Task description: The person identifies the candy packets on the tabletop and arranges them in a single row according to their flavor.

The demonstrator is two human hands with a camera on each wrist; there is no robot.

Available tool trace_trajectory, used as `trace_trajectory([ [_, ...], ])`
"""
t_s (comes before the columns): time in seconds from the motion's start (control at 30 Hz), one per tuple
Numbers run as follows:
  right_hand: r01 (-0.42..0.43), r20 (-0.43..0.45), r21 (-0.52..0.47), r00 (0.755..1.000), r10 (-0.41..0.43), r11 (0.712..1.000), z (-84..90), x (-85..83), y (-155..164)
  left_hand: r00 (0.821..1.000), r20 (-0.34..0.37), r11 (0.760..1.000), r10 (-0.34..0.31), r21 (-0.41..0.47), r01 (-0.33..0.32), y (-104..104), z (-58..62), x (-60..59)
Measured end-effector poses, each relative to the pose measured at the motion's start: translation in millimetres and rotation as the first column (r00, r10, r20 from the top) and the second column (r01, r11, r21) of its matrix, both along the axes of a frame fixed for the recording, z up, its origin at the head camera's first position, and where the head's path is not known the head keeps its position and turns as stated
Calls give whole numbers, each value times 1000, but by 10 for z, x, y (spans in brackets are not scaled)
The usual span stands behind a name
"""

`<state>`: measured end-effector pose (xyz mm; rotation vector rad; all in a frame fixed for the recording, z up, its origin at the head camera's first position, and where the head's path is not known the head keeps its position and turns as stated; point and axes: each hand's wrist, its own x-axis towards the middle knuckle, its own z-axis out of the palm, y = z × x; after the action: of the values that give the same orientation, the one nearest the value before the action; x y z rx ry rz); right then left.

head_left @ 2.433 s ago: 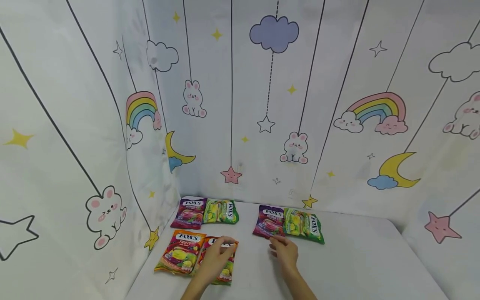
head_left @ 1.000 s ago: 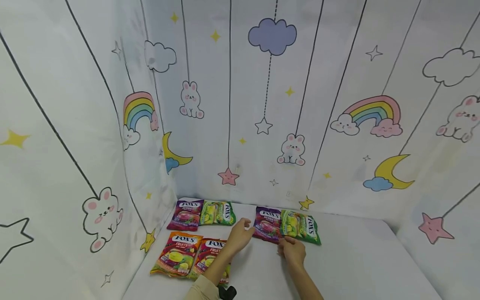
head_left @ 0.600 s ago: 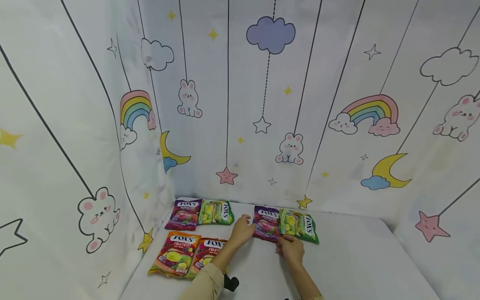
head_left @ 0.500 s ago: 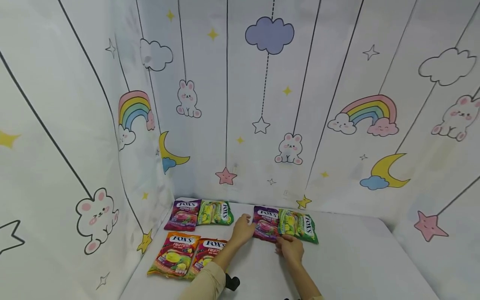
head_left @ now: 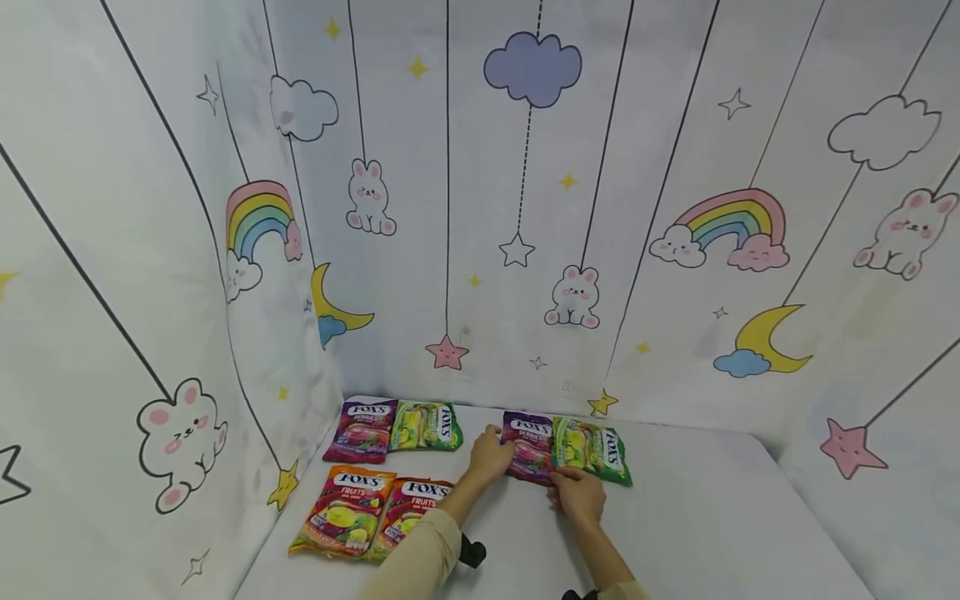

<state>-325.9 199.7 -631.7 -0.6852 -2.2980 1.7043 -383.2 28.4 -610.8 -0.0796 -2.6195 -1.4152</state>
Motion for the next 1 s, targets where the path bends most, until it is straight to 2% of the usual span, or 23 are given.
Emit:
trace_trajectory([
  [0.17, -9, -2, 0, 1000, 9, 1000, -24, -33, 12, 999, 20, 1000, 26, -13, -26, -3, 6, -78],
  [0.43, 2, 4, -8, 1000, -2, 1000, -18, -72, 30, 998, 52, 999, 27, -41, -25, 16, -53, -197],
  [0.7, -9, 33, -2, 999, 9, 1000, -30, -105, 46, 995, 100, 998, 12, -63, -5, 19, 38, -157],
  [1.0, -12, 41, -25, 999, 13, 1000, -12, -140, 47, 993, 118, 999, 19, -46, -14, -1, 37, -147],
])
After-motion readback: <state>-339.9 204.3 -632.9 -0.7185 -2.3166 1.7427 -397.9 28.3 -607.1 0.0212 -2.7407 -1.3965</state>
